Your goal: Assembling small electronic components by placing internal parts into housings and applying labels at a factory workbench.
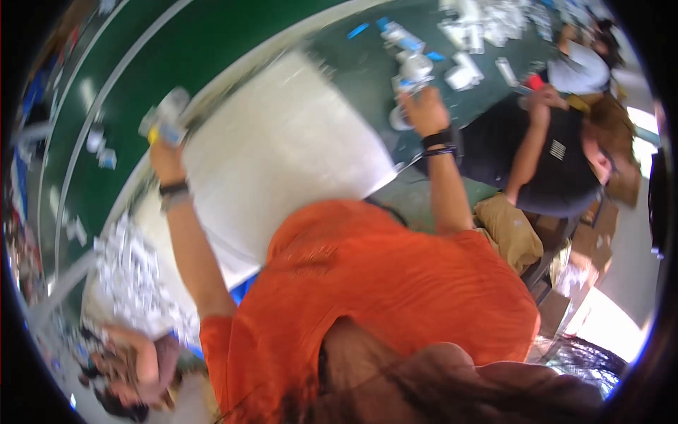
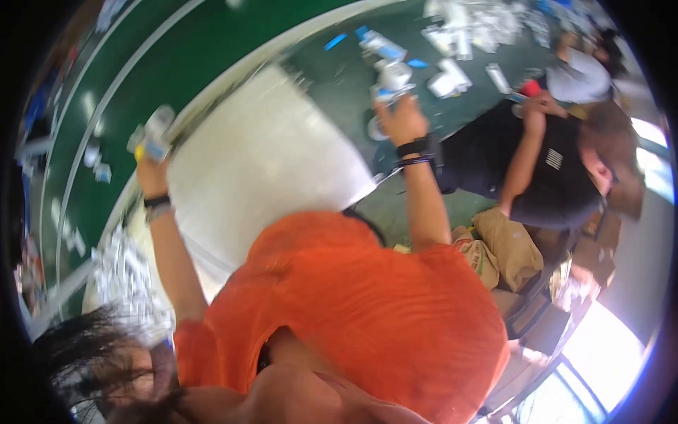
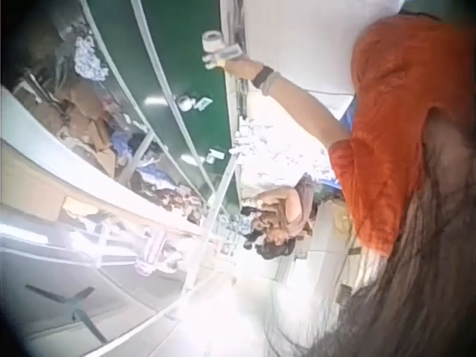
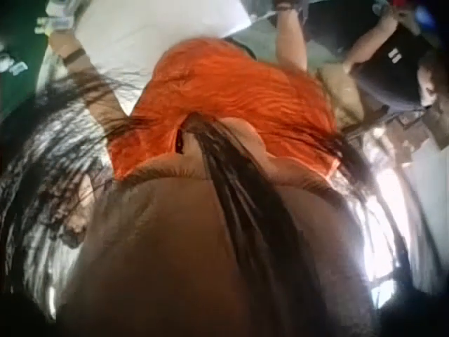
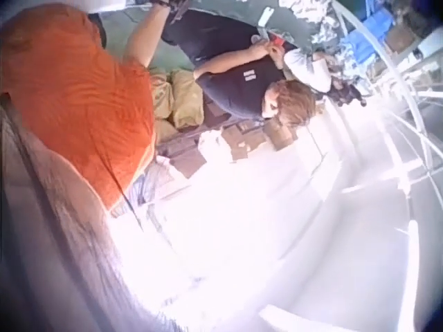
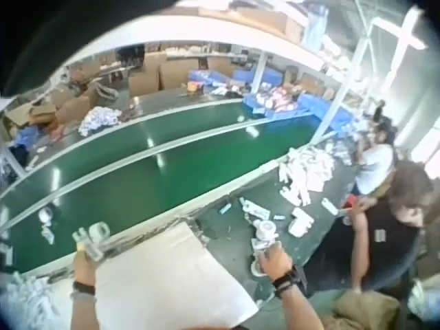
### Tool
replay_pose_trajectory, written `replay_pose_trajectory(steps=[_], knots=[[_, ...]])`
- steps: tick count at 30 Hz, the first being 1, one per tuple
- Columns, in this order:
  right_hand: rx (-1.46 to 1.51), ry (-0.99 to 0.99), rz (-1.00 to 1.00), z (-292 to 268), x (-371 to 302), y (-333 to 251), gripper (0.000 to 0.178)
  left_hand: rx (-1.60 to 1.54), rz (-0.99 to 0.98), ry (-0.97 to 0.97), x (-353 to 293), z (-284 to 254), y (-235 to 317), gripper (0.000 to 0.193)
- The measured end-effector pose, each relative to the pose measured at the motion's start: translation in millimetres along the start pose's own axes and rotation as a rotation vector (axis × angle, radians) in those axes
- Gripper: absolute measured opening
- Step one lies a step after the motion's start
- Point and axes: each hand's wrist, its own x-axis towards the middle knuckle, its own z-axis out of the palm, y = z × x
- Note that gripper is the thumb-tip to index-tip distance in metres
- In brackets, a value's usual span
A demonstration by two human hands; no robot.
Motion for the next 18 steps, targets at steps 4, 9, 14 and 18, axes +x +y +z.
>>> replay_pose_trajectory(steps=[4,9,14,18], knots=[[0.379,-0.360,0.171,14.9,25.2,-19.4,0.058,-0.759,-0.275,0.190,-58.5,63.1,-77.3,0.045],[1.098,-0.458,0.268,44.4,28.2,18.2,0.038,-1.220,-0.376,-0.140,-86.0,-19.2,82.0,0.033],[1.345,-0.647,0.248,4.0,13.2,-26.6,0.022,-1.349,-0.305,-0.350,-109.1,-54.6,139.2,0.028],[1.206,-0.910,-0.149,-25.9,-16.4,-88.6,0.022,-1.069,0.297,-0.307,-122.3,-82.9,186.5,0.046]])
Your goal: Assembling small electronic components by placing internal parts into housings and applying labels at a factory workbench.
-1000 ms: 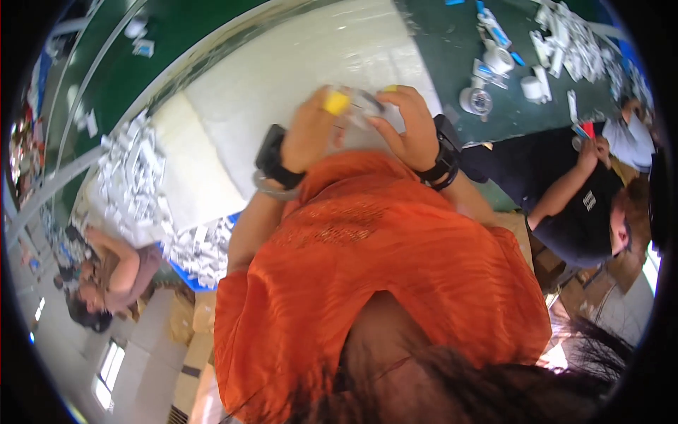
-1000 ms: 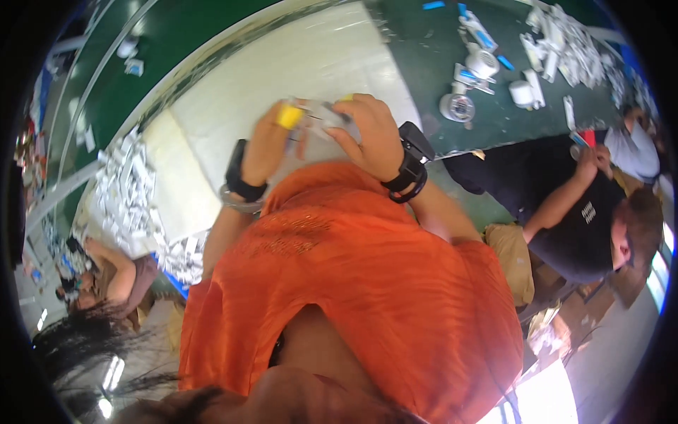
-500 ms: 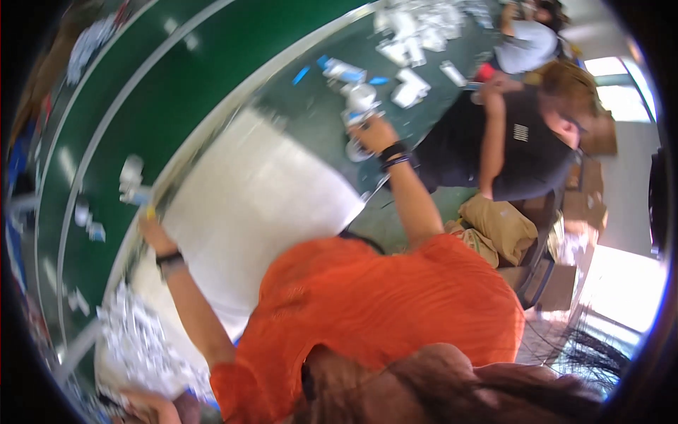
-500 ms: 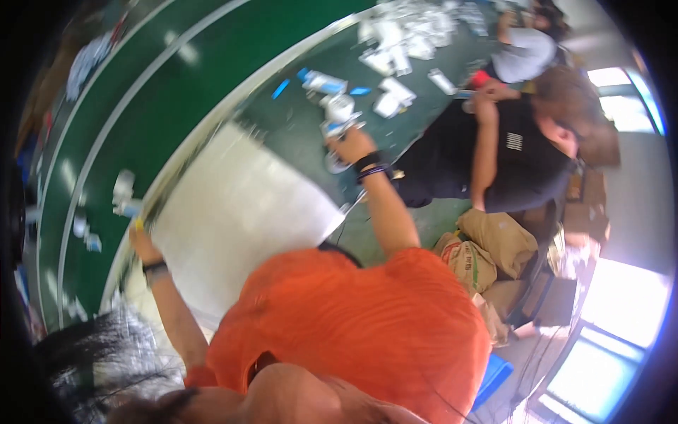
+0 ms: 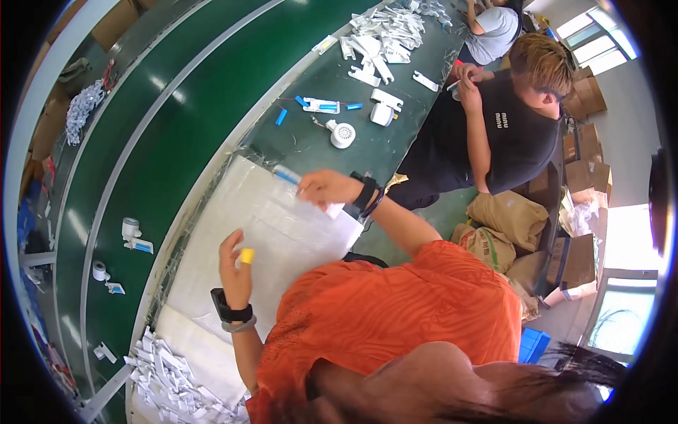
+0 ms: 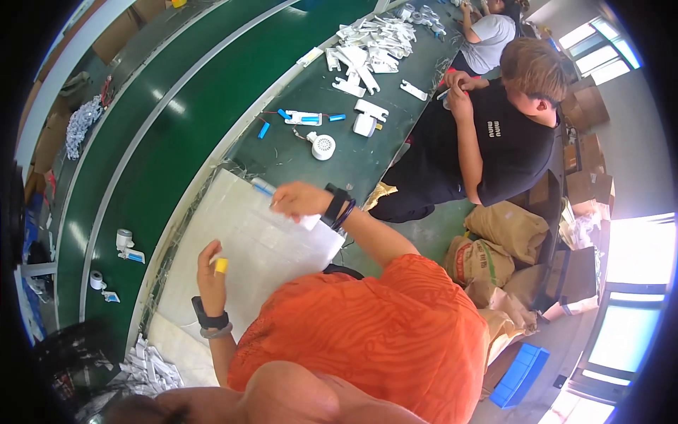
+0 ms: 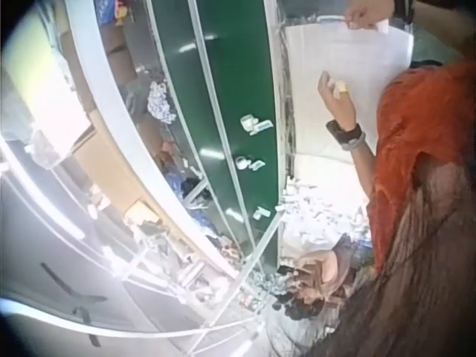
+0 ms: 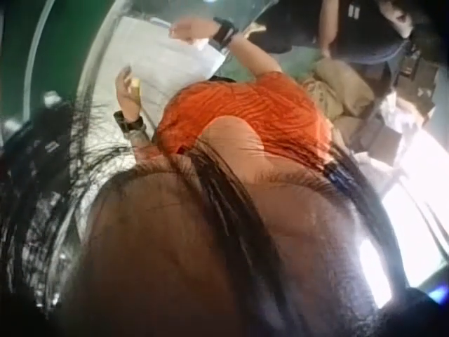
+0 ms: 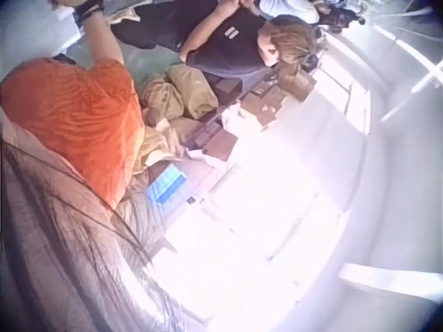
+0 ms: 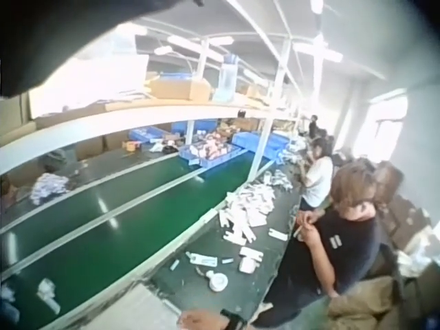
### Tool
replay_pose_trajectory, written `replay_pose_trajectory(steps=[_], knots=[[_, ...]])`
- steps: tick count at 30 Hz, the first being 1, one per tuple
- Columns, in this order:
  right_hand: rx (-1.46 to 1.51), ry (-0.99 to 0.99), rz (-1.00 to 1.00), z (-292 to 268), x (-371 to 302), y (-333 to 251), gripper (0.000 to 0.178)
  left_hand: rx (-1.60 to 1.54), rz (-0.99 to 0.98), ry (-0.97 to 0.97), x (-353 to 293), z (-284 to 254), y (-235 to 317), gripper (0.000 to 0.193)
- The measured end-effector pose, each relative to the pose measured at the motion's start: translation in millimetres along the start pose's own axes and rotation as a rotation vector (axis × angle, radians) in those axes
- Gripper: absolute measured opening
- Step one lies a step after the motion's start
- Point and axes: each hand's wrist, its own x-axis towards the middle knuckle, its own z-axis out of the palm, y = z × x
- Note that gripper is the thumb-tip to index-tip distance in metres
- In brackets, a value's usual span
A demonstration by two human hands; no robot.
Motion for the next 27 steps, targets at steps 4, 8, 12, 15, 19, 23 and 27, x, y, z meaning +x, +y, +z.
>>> replay_pose_trajectory(steps=[4,8,12,15,19,23,27], knots=[[-0.296,-0.280,-0.029,57.1,-12.3,-48.2,0.024,0.557,0.409,-0.115,10.9,16.5,50.1,0.070],[-0.416,-0.626,-0.089,88.2,-13.7,-56.3,0.020,-0.199,-0.202,-0.623,-0.9,14.1,24.3,0.061],[-0.625,-0.646,-0.268,93.0,-10.5,-46.9,0.021,-0.251,-0.509,-0.853,-15.8,8.9,8.2,0.040],[-0.954,-0.537,-0.338,98.5,-17.3,-50.4,0.023,0.074,-0.384,-0.625,-30.4,11.7,-6.1,0.028],[-1.150,-0.295,-0.289,108.9,-19.2,-23.2,0.017,0.585,-0.286,-0.243,-31.1,18.9,-2.9,0.031],[-1.092,-0.246,-0.336,107.3,-12.4,-10.8,0.013,0.005,-0.421,-0.150,-35.7,21.6,7.8,0.035],[-1.052,0.048,-0.652,104.7,-10.3,-1.5,0.010,-0.451,-0.408,-0.158,-33.0,25.0,10.5,0.031]])
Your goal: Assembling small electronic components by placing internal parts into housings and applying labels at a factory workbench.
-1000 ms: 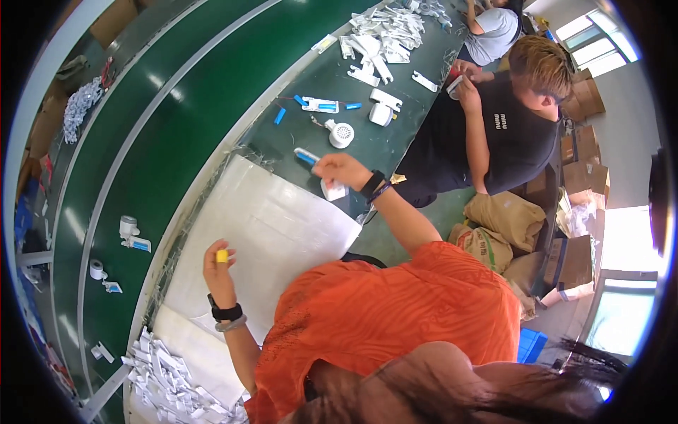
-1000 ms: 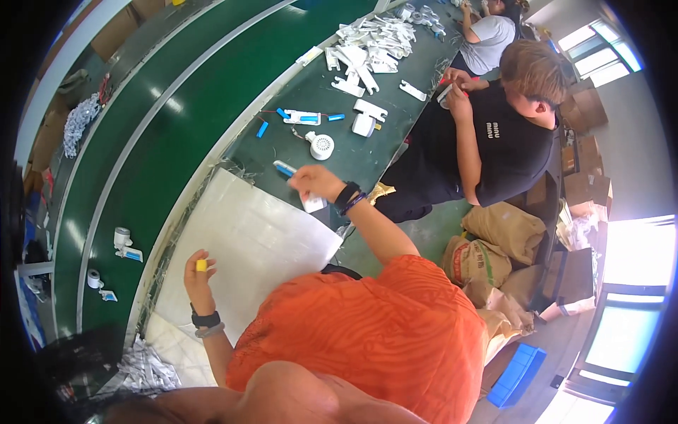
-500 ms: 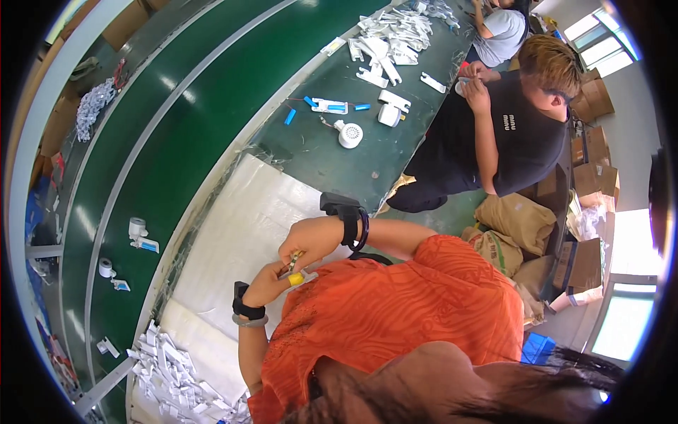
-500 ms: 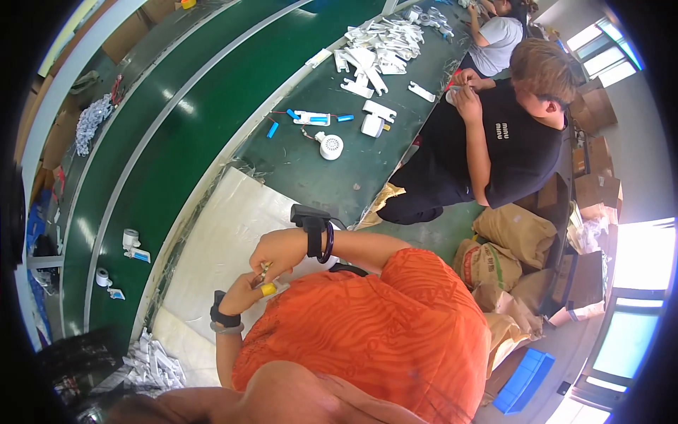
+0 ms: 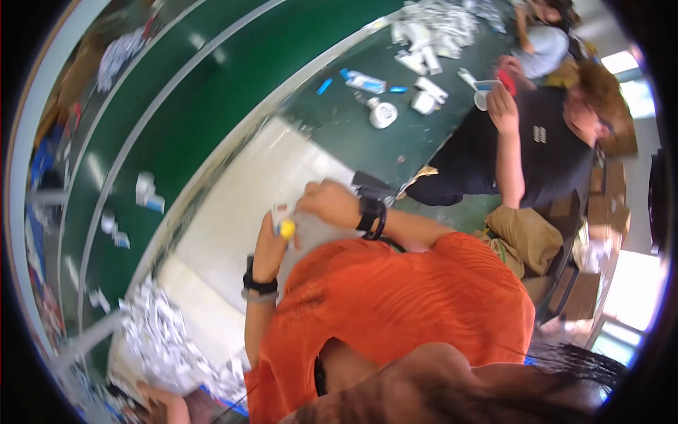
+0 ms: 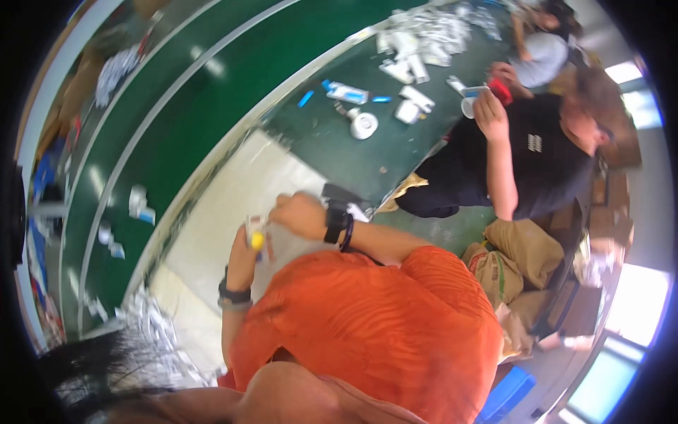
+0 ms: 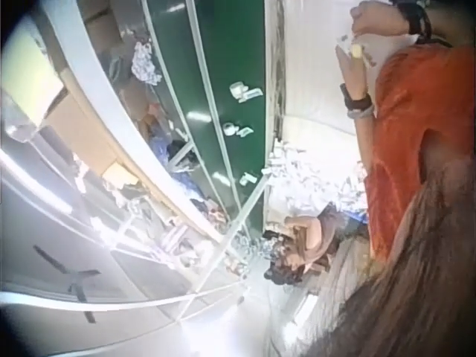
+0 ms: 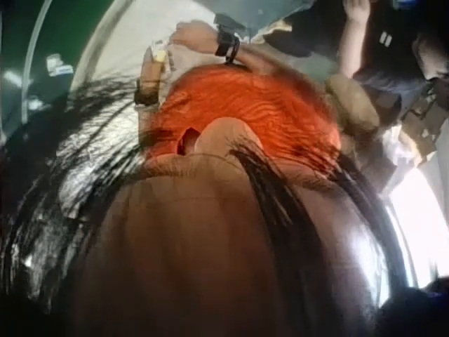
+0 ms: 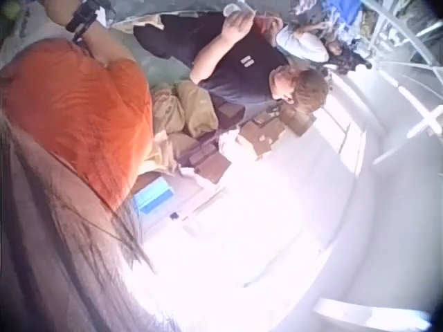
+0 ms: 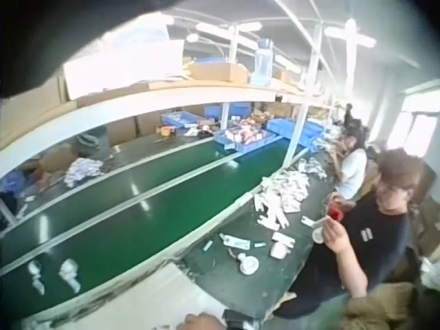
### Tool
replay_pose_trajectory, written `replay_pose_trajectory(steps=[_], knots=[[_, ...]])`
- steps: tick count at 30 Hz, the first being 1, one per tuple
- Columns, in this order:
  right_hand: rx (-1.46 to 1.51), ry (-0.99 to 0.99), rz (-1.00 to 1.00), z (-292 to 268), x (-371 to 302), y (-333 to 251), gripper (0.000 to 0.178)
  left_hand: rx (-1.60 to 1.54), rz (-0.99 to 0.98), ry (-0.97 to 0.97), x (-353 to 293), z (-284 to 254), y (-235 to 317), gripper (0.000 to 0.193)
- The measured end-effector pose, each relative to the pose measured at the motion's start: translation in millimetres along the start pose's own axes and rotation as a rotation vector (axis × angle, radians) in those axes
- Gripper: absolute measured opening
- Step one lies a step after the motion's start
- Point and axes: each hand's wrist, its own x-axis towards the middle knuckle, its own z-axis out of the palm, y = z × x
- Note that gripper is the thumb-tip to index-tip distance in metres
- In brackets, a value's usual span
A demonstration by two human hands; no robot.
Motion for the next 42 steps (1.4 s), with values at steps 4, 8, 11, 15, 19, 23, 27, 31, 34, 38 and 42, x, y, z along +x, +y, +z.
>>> replay_pose_trajectory(steps=[4,8,11,15,19,23,27,31,34,38,42], knots=[[0.101,0.164,0.058,-7.1,3.2,-6.5,0.014,-0.179,0.130,0.194,8.9,6.1,-17.3,0.024],[0.273,0.270,0.159,-22.8,8.6,-24.5,0.016,-0.374,0.071,0.241,1.6,15.0,14.3,0.024],[0.389,0.321,0.185,-15.9,8.0,-26.9,0.021,-0.356,0.093,0.113,2.7,7.8,9.4,0.029],[0.276,0.334,-0.044,-12.4,10.7,-24.4,0.024,-0.333,0.120,0.147,2.0,9.5,3.2,0.028],[0.264,0.332,-0.124,-9.8,9.9,-25.8,0.024,-0.348,0.198,0.075,-2.9,15.8,5.7,0.030],[0.203,0.333,-0.134,-12.0,9.6,-26.6,0.023,-0.289,0.213,0.036,-11.0,18.1,13.8,0.034],[0.174,0.371,-0.155,-15.2,10.3,-27.9,0.023,-0.211,0.253,0.018,-12.1,17.7,15.3,0.034],[0.185,0.392,-0.161,-14.3,11.1,-27.1,0.026,-0.183,0.249,0.015,-14.2,18.7,17.2,0.033],[0.181,0.382,-0.168,-12.9,11.0,-25.0,0.027,-0.190,0.235,0.011,-15.7,19.1,18.4,0.033],[0.180,0.356,-0.174,-13.6,10.1,-23.9,0.027,-0.137,0.206,0.017,-18.0,18.6,21.8,0.033],[0.198,0.362,-0.167,-12.1,8.9,-22.6,0.026,-0.109,0.185,0.030,-20.9,19.4,22.9,0.031]])
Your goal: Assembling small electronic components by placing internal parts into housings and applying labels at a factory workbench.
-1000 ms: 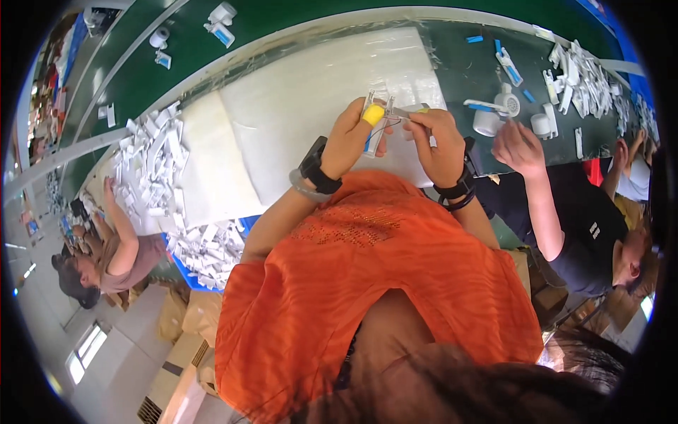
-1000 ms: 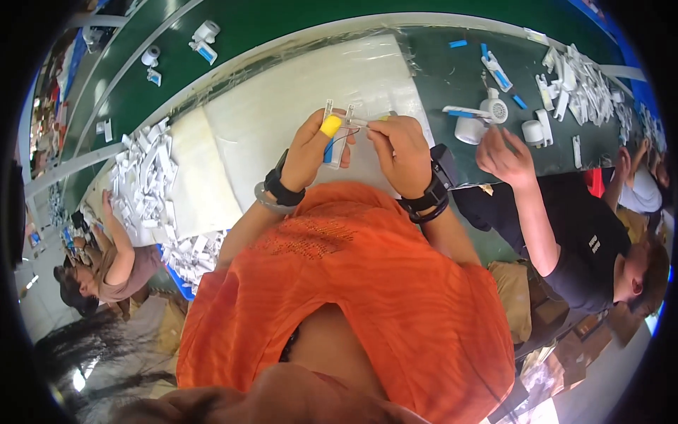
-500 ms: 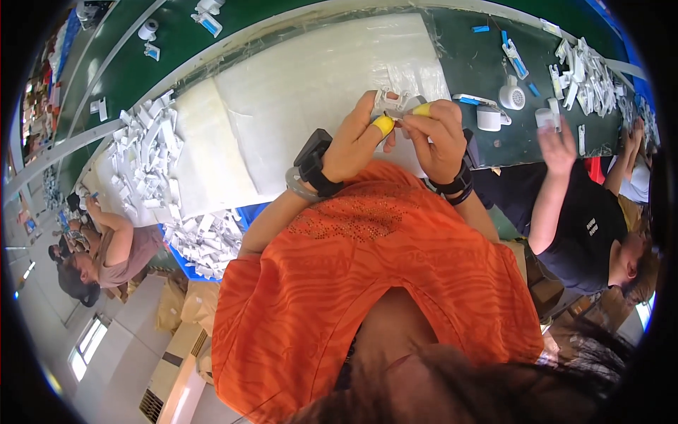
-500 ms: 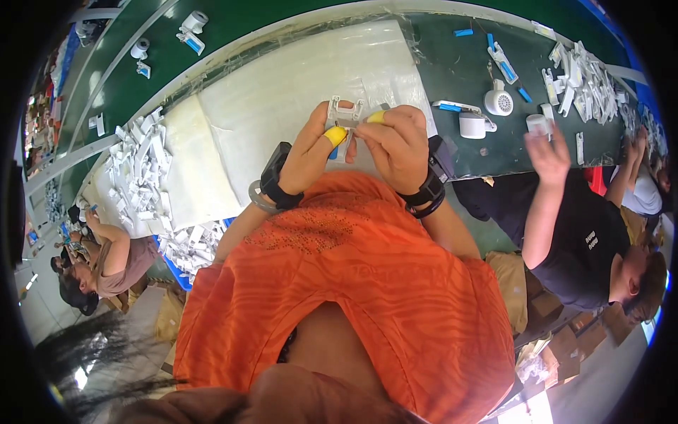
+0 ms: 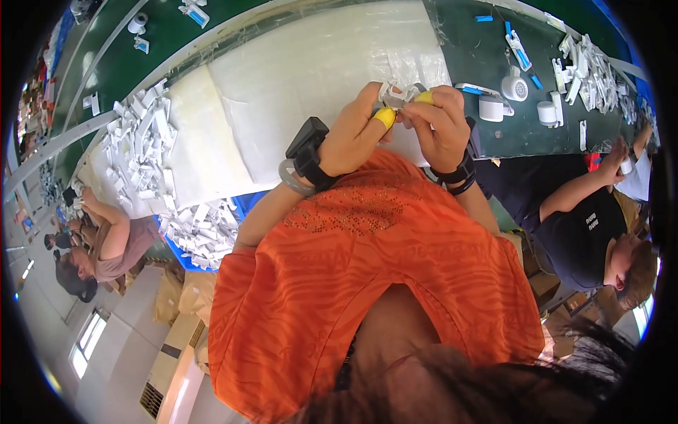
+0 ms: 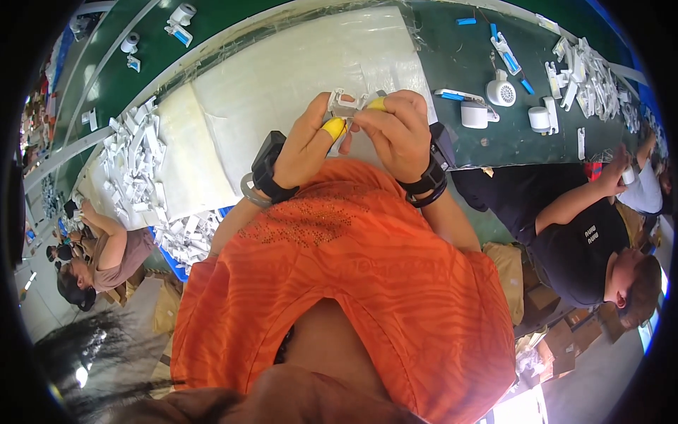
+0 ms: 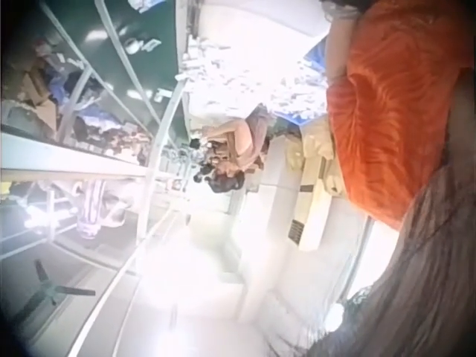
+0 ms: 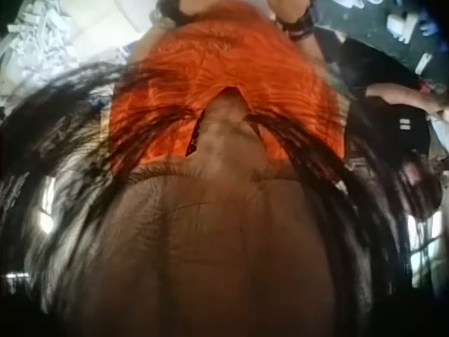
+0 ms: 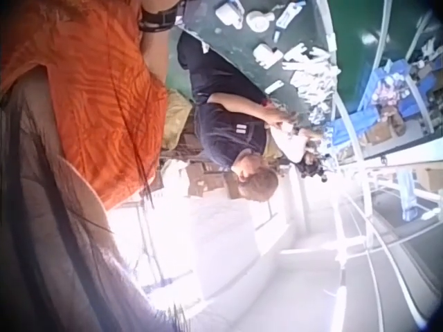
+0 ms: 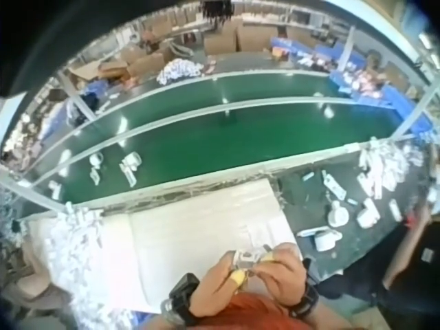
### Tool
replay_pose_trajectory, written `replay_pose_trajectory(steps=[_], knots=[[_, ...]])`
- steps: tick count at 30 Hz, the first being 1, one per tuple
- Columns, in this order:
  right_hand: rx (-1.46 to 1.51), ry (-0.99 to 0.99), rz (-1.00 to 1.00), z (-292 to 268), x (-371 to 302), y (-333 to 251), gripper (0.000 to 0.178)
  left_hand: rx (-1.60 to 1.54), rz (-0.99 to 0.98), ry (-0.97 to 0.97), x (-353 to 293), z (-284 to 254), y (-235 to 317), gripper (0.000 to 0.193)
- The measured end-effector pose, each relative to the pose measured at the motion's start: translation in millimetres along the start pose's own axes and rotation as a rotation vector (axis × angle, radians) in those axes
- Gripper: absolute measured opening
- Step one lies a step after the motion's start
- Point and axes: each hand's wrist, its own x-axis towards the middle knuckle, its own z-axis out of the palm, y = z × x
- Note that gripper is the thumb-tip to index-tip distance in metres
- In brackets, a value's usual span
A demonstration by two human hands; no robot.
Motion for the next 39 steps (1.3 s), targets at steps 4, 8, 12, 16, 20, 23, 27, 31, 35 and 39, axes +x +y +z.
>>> replay_pose_trajectory(steps=[4,8,12,16,20,23,27,31,35,39], knots=[[0.047,-0.023,0.040,3.1,-3.0,5.7,0.024,0.113,0.072,0.038,2.0,0.6,-4.7,0.027],[0.081,-0.012,0.058,5.7,-4.9,6.2,0.022,0.179,0.089,0.026,0.9,-0.1,0.1,0.026],[0.132,0.005,0.093,5.8,-6.3,3.1,0.021,0.220,0.076,0.016,1.5,-1.4,-3.2,0.025],[0.174,0.032,0.113,4.3,-5.7,3.0,0.021,0.121,0.083,0.033,2.6,5.2,3.0,0.028],[0.168,0.018,0.115,5.0,-4.5,4.4,0.021,0.163,0.070,0.031,2.9,3.5,2.1,0.031],[0.177,0.002,0.164,5.0,-6.1,1.0,0.020,0.063,0.072,-0.002,1.0,-0.9,-5.0,0.032],[0.165,0.001,0.179,4.5,-7.1,-1.8,0.020,-0.009,0.176,0.001,-1.2,2.3,-11.2,0.030],[0.160,-0.019,0.161,2.5,-7.0,-0.1,0.020,0.181,0.164,0.080,-1.8,5.1,-11.6,0.027],[0.151,-0.023,0.144,3.1,-7.2,0.5,0.020,0.251,0.175,0.130,-1.7,7.6,-10.9,0.024],[0.160,0.002,0.153,6.8,-9.4,-0.4,0.019,0.273,0.193,0.165,-0.5,8.7,-13.6,0.022]])
